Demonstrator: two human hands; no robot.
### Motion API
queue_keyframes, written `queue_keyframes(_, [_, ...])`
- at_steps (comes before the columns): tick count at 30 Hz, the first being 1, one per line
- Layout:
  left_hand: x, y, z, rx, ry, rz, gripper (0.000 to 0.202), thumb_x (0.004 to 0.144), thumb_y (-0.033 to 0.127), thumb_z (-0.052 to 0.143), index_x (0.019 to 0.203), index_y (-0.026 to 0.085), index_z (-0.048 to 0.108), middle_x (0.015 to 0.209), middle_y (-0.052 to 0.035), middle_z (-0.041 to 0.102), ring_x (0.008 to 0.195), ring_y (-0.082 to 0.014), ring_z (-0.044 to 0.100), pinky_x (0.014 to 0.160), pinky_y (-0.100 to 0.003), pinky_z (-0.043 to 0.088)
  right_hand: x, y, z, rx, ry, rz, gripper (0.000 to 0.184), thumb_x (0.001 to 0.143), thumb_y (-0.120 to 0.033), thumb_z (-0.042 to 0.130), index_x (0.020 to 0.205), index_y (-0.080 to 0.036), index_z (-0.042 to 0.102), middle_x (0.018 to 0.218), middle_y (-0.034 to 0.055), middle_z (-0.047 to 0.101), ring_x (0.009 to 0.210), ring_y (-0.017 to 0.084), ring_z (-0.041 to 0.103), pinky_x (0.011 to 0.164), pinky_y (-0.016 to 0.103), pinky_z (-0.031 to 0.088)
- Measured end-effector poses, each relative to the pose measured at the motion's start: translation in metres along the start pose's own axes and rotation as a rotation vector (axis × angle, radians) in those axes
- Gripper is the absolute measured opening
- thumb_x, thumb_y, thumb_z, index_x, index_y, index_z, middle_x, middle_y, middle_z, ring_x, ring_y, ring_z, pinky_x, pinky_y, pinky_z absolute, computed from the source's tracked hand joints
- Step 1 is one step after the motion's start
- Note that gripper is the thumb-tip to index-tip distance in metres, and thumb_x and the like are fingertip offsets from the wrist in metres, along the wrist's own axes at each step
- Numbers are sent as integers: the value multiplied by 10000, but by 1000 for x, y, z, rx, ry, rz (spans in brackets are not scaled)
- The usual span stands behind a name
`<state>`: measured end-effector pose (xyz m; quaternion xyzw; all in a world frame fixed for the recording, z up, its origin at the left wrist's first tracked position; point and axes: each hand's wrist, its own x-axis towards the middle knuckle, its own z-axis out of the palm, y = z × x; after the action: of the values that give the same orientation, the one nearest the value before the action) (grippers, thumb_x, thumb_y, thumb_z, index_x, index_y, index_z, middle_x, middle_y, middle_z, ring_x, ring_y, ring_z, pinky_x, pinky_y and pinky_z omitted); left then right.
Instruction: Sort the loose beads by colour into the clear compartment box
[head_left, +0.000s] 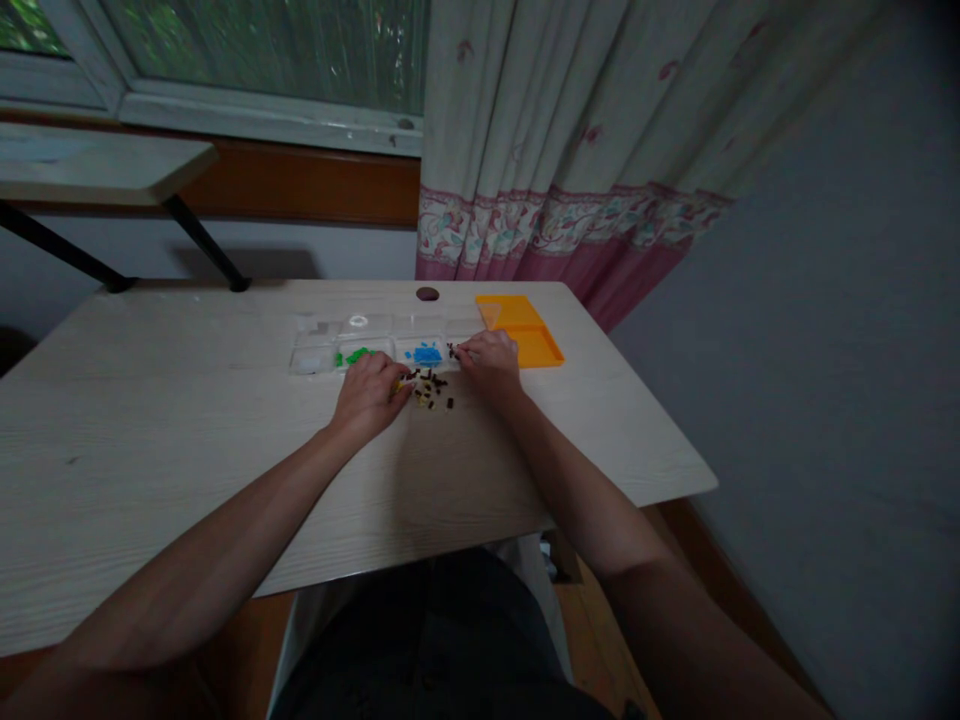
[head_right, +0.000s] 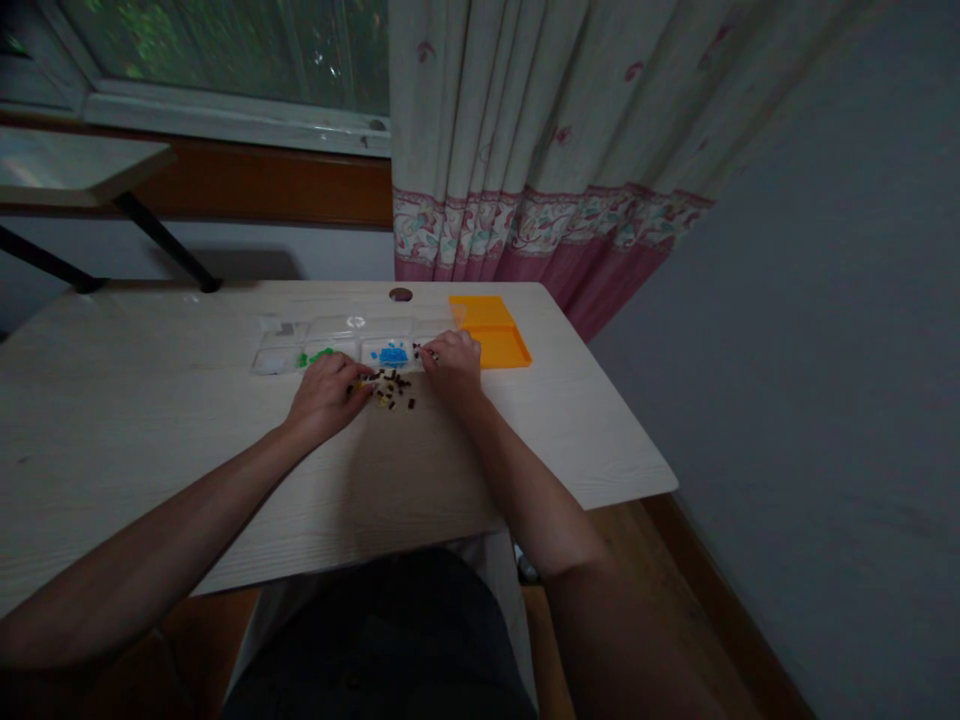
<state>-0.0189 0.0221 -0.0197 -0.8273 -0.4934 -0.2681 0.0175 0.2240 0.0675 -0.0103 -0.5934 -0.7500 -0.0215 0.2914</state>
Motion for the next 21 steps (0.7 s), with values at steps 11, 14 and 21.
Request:
queue_keyframes(11, [4, 2, -2, -29, -33, -40, 167, 894, 318, 618, 956, 196, 712, 923, -88, 583, 946, -263, 515, 838, -410, 420, 2, -1, 4, 88, 55, -72, 192, 925, -342, 609, 874, -234, 759, 958, 57, 728, 988, 234, 565, 882, 391, 362])
queue_keyframes(14, [5, 2, -1, -41, -31, -37, 168, 908, 316, 596, 944, 193, 705, 920, -89, 586, 937, -261, 516, 839, -411, 421, 1, -1, 4, 111, 89, -97, 187, 927, -333, 608, 872, -231, 754, 937, 55, 731, 968, 229, 577, 887, 388, 370])
queue_keyframes(21, [5, 0, -1, -141, 51, -43, 183, 940, 317, 551, 897, 181, 665, 905, -82, 599, 932, -245, 533, 866, -397, 433, -1, -8, -1, 225, 45, -298, 223, 942, -386, 594, 948, -241, 763, 946, 53, 726, 967, 216, 585, 898, 371, 388])
